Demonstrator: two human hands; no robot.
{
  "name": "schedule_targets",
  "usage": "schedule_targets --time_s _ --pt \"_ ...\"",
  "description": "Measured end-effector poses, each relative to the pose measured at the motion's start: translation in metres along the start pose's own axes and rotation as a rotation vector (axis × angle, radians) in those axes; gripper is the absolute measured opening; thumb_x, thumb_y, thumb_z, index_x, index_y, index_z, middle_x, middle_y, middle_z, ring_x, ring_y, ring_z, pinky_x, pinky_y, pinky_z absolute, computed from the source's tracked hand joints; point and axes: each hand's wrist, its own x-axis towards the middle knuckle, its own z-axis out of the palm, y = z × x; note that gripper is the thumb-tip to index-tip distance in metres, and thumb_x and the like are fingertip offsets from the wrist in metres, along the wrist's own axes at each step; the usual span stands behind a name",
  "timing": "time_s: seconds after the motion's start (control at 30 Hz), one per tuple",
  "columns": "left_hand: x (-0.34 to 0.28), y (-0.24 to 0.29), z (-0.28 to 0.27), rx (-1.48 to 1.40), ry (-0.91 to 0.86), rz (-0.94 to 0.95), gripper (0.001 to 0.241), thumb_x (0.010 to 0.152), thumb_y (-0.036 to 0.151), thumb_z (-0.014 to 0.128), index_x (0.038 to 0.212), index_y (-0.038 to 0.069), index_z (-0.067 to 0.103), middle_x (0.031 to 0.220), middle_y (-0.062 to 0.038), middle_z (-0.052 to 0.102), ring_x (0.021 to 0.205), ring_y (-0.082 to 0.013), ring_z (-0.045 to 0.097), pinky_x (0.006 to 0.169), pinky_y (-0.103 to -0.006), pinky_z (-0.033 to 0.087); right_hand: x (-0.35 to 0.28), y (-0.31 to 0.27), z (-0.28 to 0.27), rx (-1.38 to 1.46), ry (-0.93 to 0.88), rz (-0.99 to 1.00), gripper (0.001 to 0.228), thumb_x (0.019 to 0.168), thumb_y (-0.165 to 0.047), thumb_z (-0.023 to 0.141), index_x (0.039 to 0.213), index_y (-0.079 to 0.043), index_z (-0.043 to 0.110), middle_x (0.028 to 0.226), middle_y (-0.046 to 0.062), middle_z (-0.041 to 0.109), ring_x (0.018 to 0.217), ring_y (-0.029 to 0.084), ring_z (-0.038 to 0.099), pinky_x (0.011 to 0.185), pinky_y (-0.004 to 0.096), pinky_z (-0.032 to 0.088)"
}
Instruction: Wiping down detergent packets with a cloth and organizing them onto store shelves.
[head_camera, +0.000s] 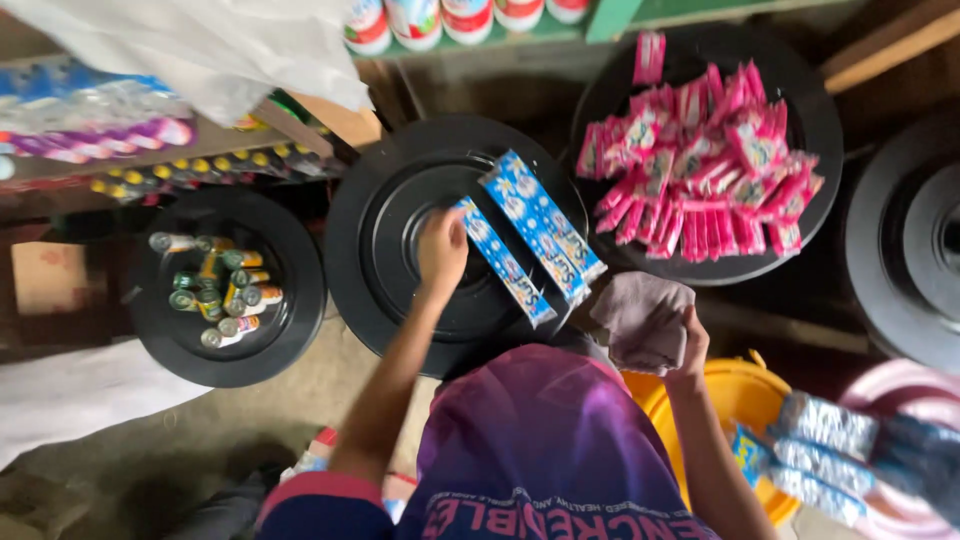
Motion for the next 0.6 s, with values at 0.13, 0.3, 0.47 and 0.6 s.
schedule_targets --time_s 0.13,0.3,0.47,0.6 --pt "-0.129 -0.101 0.137 -0.098 -0.375 -0.926 0.046 0.087 0.04 0.067 0.12 0.009 0.069 0.108 -0.014 0.077 0.109 -0.0361 0.071 0.095 -0.047 0.055 -0.043 -0.01 -0.004 -0.048 0.126 -0.007 0.066 0.099 -0.05 0.059 0.145 -0.003 0.054 0.138 0.029 0.059 0.121 0.042 0.062 0.111 0.06 0.039" --pt "-0.158 -0.109 0.231 0.055 -0.363 -1.005 0.072 0.079 0.055 0.074 0.119 -0.003 0.062 0.111 -0.025 0.065 0.108 -0.0432 0.069 0.095 -0.0483 0.056 -0.078 -0.039 0.029 -0.2 0.295 0.013 0.066 0.102 -0.048 0.058 0.151 -0.006 0.048 0.145 0.025 0.054 0.128 0.039 0.058 0.115 0.057 0.037" --pt "-0.145 -0.11 0.252 0.234 -0.388 -1.192 0.101 0.068 0.067 0.081 0.131 -0.007 0.052 0.129 -0.029 0.051 0.121 -0.0444 0.059 0.1 -0.05 0.054 -0.088 -0.054 0.031 -0.266 0.418 0.032 0.07 0.101 -0.049 0.059 0.155 -0.009 0.041 0.152 0.024 0.047 0.135 0.037 0.053 0.118 0.058 0.034" --pt "-0.14 -0.096 0.237 0.141 -0.242 -1.073 0.079 0.066 0.056 0.084 0.112 -0.003 0.059 0.114 -0.026 0.059 0.113 -0.0438 0.06 0.104 -0.0489 0.042 -0.077 -0.052 0.006 -0.256 0.464 0.082 0.077 0.099 -0.052 0.063 0.157 -0.009 0.038 0.153 0.025 0.045 0.137 0.037 0.05 0.117 0.059 0.034"
